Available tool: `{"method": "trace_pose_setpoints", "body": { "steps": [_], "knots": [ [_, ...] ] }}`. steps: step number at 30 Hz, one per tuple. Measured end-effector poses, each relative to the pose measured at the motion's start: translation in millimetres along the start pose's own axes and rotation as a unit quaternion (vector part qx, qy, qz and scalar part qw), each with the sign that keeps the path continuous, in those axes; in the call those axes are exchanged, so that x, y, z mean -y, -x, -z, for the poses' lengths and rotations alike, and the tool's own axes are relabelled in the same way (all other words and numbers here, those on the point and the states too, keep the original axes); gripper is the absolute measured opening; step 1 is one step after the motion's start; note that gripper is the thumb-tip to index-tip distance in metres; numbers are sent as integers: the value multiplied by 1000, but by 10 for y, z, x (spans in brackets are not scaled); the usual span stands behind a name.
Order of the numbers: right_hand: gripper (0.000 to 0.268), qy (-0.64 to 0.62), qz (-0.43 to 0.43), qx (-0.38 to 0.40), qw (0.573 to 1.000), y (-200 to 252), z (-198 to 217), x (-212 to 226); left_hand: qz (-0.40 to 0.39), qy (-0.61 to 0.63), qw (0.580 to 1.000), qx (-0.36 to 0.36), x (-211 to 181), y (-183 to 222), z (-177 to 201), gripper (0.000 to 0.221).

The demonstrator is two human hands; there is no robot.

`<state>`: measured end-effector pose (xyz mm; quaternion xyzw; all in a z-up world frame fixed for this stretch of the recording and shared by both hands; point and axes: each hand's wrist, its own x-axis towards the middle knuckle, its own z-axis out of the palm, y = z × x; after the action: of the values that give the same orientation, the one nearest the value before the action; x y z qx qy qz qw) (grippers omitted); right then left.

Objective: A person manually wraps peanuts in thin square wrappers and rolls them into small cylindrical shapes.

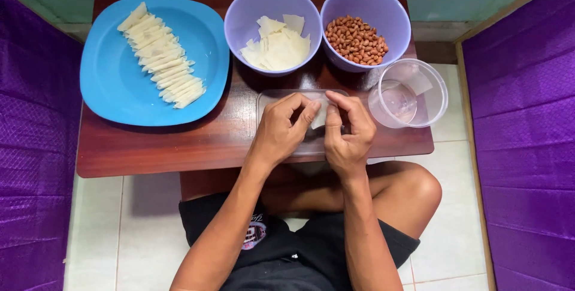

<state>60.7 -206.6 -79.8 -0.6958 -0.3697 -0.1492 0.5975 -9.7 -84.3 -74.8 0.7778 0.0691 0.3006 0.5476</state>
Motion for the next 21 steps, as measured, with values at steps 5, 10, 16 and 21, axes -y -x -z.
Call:
{"method": "trace_pose_setpoints", "body": {
  "steps": [5, 10, 16, 21],
  "knots": [
    [19, -42, -9, 20, 999, 2, 4, 36, 2, 12, 1000, 0, -2, 39, 22, 31],
    [18, -54, -3, 33, 998, -74, 11, -20, -3, 10, 1000, -9, -41, -50, 45, 32],
    [24, -66, -30, 68, 995, 19, 52, -46, 27, 36, 999, -22, 40, 10, 30, 32],
    [23, -88, -79, 54, 992, 72, 71, -67, 53, 57, 997, 8, 14, 17, 31, 37]
  ]
}}
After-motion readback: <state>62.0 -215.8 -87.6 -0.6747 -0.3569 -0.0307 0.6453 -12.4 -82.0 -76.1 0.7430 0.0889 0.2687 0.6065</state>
